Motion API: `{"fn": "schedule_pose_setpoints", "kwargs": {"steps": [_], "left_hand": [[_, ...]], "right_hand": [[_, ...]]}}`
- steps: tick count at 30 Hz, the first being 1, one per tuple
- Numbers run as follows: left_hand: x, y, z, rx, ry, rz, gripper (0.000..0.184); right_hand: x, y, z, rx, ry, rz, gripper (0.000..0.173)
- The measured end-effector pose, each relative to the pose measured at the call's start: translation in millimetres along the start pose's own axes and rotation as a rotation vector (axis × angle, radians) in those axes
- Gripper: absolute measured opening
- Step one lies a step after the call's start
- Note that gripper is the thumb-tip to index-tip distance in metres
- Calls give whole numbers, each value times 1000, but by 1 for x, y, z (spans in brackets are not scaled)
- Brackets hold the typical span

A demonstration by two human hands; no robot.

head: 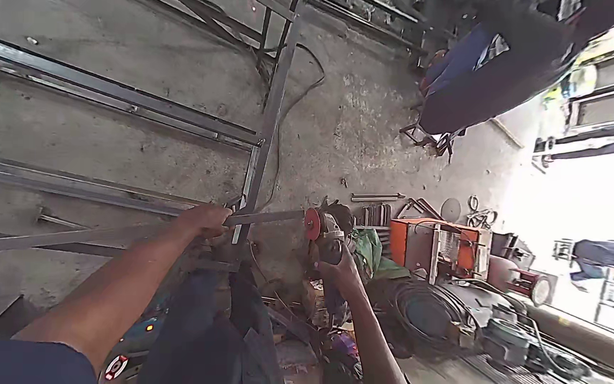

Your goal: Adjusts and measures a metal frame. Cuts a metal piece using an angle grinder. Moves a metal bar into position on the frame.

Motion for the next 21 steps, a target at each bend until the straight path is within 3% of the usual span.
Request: {"fn": "schedule_pose_setpoints", "kwargs": {"steps": [7,21], "left_hand": [[-5,-2,-3,-8,-13,-15,37],[0,9,1,-59,-39,-57,40]], "right_hand": [[1,3,9,0,4,-3,92],[4,1,16,-86,-1,-14,100]]}}
Point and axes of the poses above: each hand's wrist, its own x-axis towards the middle knuckle, its own y-axis out of the palm, z = x × y, the point moved 3 cm from there along x, towards the middle knuckle, and after that the axes turned 6 degrees about x, right-handed, at the moved point
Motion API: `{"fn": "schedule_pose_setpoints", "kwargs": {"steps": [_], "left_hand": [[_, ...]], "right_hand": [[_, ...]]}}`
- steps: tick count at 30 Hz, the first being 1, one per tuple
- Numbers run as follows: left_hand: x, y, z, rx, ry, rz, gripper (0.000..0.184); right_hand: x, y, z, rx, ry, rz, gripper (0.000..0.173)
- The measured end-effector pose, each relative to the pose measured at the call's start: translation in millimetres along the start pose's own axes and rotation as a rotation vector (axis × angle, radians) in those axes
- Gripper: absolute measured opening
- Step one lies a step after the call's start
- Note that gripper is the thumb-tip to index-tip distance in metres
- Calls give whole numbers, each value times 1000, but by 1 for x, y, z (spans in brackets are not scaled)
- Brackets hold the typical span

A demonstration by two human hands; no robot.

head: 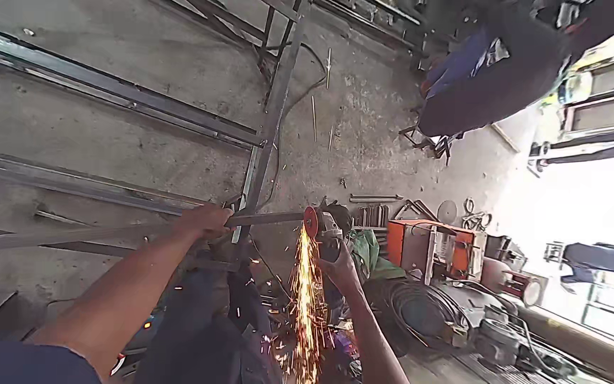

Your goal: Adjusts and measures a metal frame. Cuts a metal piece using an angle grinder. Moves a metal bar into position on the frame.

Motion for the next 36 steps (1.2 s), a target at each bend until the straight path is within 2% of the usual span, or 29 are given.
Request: {"fn": "schedule_pose_setpoints", "kwargs": {"steps": [12,22,23,27,32,36], "left_hand": [[-6,-9,-5,-23,-16,42,40],[0,-8,-3,-7,9,61,40],[-2,-9,-5,-12,12,59,40],[-7,-14,-9,3,-4,57,34],[3,2,1,34,26,2,33],[1,-2,1,41,-21,23,38]], "right_hand": [[-6,1,1,-70,-3,-5,97],[-4,6,-16,11,-108,-4,97],[-6,6,-14,-3,-93,-9,94],[-12,4,-7,-131,63,6,103],[-10,7,-18,-108,24,22,106],[-8,6,-9,-93,27,0,98]]}}
Point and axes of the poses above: each hand's wrist, its own x-axis towards the middle knuckle, its own y-axis out of the palm, z = x × y, the point moved 3 cm from there along x, towards the middle knuckle, and after that the axes turned 6 degrees about x, right-handed, at the moved point
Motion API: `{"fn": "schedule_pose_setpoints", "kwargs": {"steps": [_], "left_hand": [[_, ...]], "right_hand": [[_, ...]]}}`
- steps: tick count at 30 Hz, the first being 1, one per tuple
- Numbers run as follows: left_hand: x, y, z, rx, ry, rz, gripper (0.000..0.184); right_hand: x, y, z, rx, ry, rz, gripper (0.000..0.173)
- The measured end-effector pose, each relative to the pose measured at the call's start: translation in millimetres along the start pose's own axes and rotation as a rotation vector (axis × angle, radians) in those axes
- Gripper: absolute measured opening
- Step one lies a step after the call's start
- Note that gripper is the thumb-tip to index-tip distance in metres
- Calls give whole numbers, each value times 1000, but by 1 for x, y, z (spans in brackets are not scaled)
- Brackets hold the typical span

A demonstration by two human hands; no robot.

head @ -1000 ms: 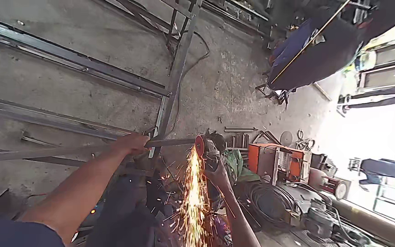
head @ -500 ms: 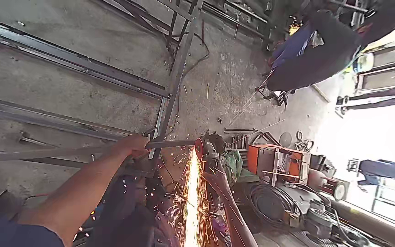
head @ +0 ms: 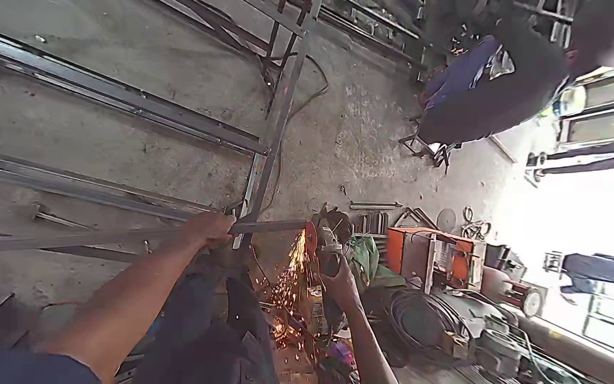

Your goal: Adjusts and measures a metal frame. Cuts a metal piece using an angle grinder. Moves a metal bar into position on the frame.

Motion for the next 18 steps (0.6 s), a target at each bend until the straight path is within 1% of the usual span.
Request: {"fn": "schedule_pose_setpoints", "kwargs": {"steps": [3,8,9,14,18], "left_hand": [[1,2,-2,3,-23,28,42],[-2,1,-2,23,-20,5,42],[-2,0,-3,21,-17,3,42],[-5,-3,-5,-7,-19,5,42],[-4,-3,-5,-7,-24,12,40]], "right_hand": [[-1,-6,10,7,33,17,103],[2,-8,14,9,15,13,100],[2,-7,14,10,10,8,98],[4,-4,6,-22,-14,-6,101],[4,-2,-2,15,-55,-6,101]]}}
Point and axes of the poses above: each hand's wrist, its own x-axis towards the middle knuckle, its own y-axis out of the palm, z = x × y, the point moved 3 cm from there along x, towards the middle knuckle, and after that the axes turned 6 degrees about x, right-handed, at the moved point
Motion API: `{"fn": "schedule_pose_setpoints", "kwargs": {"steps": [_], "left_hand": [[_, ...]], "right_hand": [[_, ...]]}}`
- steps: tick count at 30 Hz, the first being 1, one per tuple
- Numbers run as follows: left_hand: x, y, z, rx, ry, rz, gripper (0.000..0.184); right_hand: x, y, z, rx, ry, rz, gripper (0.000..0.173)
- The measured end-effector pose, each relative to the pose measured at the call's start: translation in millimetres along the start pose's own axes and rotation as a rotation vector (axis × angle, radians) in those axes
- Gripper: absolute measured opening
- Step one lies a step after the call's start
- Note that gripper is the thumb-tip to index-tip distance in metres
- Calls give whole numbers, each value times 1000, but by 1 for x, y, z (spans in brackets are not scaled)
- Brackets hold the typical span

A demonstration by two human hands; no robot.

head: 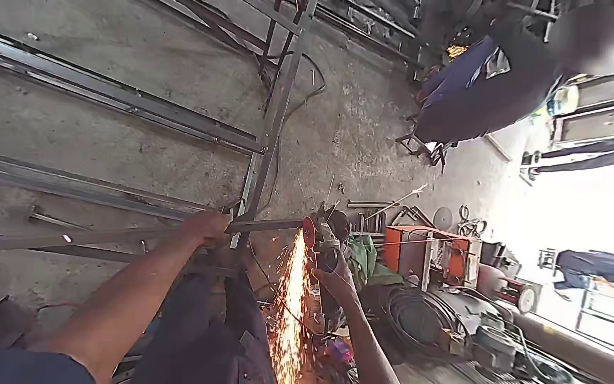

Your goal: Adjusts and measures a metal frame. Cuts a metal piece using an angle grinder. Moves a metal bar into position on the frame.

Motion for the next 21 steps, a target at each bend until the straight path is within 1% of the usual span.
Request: {"fn": "schedule_pose_setpoints", "kwargs": {"steps": [4,7,11,17,20,21], "left_hand": [[-2,0,0,11,1,-16,39],[-3,-1,-1,19,28,-7,40],[0,2,-1,14,19,-12,39],[-9,-2,-4,24,-8,-27,36],[-10,-7,-5,8,-8,-6,39],[-9,-6,-4,10,-5,-6,42]], "right_hand": [[-1,2,-1,-10,54,22,100],[-2,2,1,-39,59,18,101],[-4,2,-2,-49,66,12,105],[-1,-8,18,-3,70,17,103],[5,-11,28,4,53,14,97],[5,-12,30,2,55,15,97]]}}
Point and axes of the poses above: each hand's wrist, its own x-axis towards the middle knuckle, its own y-axis out of the palm, z = x × y, the point moved 3 cm from there along x, towards the middle knuckle, and after that the axes turned 6 degrees about x, right-handed, at the moved point
